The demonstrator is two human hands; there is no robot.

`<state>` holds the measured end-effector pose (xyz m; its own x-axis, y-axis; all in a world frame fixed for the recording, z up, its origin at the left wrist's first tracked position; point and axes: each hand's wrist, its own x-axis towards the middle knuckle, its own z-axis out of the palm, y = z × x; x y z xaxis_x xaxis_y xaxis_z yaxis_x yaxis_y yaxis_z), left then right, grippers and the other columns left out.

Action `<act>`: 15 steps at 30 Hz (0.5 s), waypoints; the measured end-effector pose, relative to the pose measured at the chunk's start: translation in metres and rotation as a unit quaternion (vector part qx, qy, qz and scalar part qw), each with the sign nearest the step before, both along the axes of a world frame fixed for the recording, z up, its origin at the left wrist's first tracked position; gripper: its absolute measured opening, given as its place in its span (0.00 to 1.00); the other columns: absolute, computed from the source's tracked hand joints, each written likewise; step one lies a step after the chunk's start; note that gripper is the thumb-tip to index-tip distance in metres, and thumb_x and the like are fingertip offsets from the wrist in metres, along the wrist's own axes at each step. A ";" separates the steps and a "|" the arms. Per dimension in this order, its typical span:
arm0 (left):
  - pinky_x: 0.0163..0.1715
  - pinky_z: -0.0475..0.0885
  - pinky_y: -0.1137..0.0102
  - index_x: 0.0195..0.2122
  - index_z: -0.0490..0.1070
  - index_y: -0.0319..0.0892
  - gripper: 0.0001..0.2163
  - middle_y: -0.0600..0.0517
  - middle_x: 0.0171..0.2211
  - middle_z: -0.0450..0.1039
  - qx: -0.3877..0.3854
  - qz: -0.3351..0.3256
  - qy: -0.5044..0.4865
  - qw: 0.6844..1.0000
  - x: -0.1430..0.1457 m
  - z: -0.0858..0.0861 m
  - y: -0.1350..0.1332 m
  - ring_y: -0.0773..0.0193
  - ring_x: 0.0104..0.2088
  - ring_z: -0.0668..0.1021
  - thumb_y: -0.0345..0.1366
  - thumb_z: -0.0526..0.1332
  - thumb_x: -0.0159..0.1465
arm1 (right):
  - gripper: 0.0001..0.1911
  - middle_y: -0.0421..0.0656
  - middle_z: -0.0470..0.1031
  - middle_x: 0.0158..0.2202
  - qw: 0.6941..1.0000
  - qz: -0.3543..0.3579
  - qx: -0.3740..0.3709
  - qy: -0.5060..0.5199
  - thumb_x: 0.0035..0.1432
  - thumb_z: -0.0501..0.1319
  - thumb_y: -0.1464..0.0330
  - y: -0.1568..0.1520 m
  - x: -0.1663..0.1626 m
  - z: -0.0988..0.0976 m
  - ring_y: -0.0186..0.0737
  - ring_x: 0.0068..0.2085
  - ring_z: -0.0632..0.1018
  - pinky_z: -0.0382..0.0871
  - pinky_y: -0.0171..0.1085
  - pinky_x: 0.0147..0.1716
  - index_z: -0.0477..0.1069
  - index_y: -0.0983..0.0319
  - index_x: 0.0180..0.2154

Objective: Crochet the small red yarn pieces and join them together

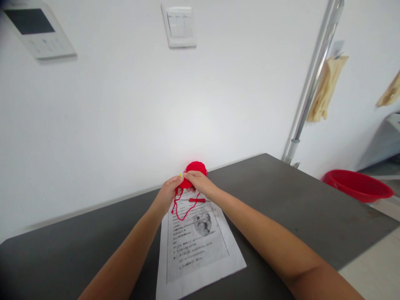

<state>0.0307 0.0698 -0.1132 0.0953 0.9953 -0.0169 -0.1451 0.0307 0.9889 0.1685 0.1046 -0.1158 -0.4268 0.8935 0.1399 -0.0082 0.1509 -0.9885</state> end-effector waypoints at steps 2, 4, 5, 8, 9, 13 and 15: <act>0.42 0.78 0.59 0.52 0.71 0.39 0.15 0.46 0.49 0.74 -0.026 0.004 -0.017 1.000 0.004 -0.018 0.007 0.58 0.43 0.79 0.41 0.62 0.68 | 0.18 0.37 0.70 0.24 1.000 -0.009 -0.017 -0.019 0.67 0.58 0.57 0.008 0.001 -0.015 0.31 0.23 0.70 0.67 0.32 0.24 0.70 0.65 0.31; 0.45 0.77 0.56 0.54 0.70 0.40 0.16 0.45 0.52 0.73 -0.048 0.007 -0.038 0.998 0.006 -0.032 0.011 0.55 0.47 0.79 0.41 0.62 0.68 | 0.14 0.43 0.76 0.40 0.999 -0.014 -0.029 -0.030 0.68 0.60 0.60 0.012 0.001 -0.027 0.37 0.36 0.78 0.76 0.39 0.36 0.72 0.66 0.45; 0.45 0.77 0.55 0.55 0.70 0.40 0.17 0.44 0.53 0.73 -0.056 0.009 -0.050 0.997 0.007 -0.037 0.011 0.55 0.47 0.78 0.41 0.62 0.68 | 0.16 0.46 0.75 0.46 0.999 -0.015 -0.035 -0.033 0.67 0.60 0.61 0.013 0.000 -0.032 0.41 0.42 0.79 0.77 0.43 0.41 0.71 0.65 0.50; 0.46 0.77 0.55 0.55 0.69 0.40 0.17 0.44 0.53 0.72 -0.074 0.019 -0.086 0.993 0.009 -0.046 0.012 0.55 0.48 0.78 0.40 0.62 0.68 | 0.18 0.48 0.73 0.53 0.998 -0.010 -0.053 -0.038 0.67 0.61 0.62 0.014 -0.003 -0.043 0.45 0.49 0.78 0.76 0.48 0.47 0.69 0.64 0.54; 0.46 0.77 0.55 0.55 0.69 0.40 0.17 0.44 0.53 0.72 -0.079 0.022 -0.097 0.992 0.009 -0.048 0.011 0.55 0.48 0.78 0.40 0.62 0.68 | 0.18 0.49 0.73 0.53 0.998 -0.006 -0.059 -0.039 0.67 0.61 0.63 0.014 -0.004 -0.045 0.45 0.49 0.78 0.76 0.48 0.47 0.69 0.64 0.55; 0.46 0.77 0.55 0.55 0.69 0.40 0.17 0.44 0.54 0.72 -0.096 0.036 -0.134 0.986 0.011 -0.055 0.009 0.54 0.48 0.78 0.40 0.62 0.68 | 0.18 0.49 0.72 0.54 0.997 0.002 -0.067 -0.040 0.67 0.61 0.63 0.010 -0.007 -0.054 0.45 0.49 0.77 0.76 0.49 0.47 0.69 0.64 0.55; 0.46 0.77 0.54 0.56 0.69 0.40 0.17 0.44 0.54 0.72 -0.099 0.045 -0.147 0.983 0.011 -0.057 0.008 0.54 0.48 0.78 0.40 0.62 0.68 | 0.18 0.49 0.72 0.54 0.997 0.000 -0.067 -0.044 0.67 0.61 0.63 0.006 -0.007 -0.057 0.45 0.49 0.77 0.76 0.48 0.48 0.69 0.63 0.55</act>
<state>0.0421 0.0778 -0.1706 0.0373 0.9798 -0.1964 -0.4341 0.1929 0.8800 0.1616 0.1107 -0.1730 -0.4321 0.9017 -0.0188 0.0794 0.0173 -0.9967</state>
